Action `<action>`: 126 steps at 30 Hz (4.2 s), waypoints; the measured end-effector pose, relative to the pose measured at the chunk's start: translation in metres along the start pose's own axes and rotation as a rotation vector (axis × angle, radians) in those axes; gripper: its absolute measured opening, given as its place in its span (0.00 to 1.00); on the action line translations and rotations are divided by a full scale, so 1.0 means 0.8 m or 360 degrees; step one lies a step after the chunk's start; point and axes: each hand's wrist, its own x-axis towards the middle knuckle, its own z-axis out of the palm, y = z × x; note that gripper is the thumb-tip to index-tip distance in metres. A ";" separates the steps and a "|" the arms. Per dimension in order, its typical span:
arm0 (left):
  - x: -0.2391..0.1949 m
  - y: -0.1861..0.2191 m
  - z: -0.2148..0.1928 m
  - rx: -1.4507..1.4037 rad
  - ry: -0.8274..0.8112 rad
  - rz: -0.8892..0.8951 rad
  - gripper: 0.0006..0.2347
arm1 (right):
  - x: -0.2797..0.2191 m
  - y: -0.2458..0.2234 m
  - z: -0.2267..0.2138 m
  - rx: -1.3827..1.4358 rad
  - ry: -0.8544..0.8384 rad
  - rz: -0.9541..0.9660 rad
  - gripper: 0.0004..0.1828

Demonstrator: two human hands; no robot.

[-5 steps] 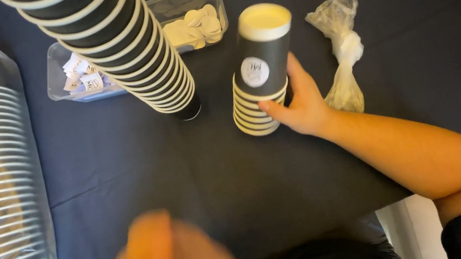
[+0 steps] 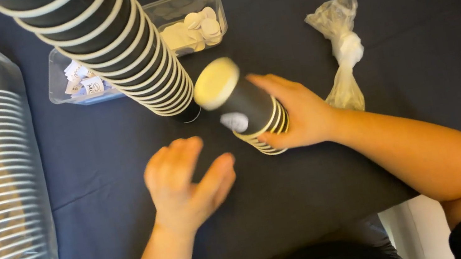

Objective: Peeling small labels and applying them to the exterior of paper coffee cups.

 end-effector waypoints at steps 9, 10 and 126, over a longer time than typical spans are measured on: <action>0.015 0.012 0.010 0.0548 -0.0493 0.0130 0.19 | 0.025 -0.088 -0.024 -0.0524 -0.0697 0.0081 0.46; 0.022 0.017 0.010 0.0566 -0.0576 0.0130 0.20 | 0.026 -0.097 -0.025 -0.0601 -0.0790 0.0071 0.43; -0.012 0.030 0.020 -0.2083 -0.0797 -0.2107 0.25 | -0.041 0.009 0.067 0.1318 -0.0236 0.0323 0.36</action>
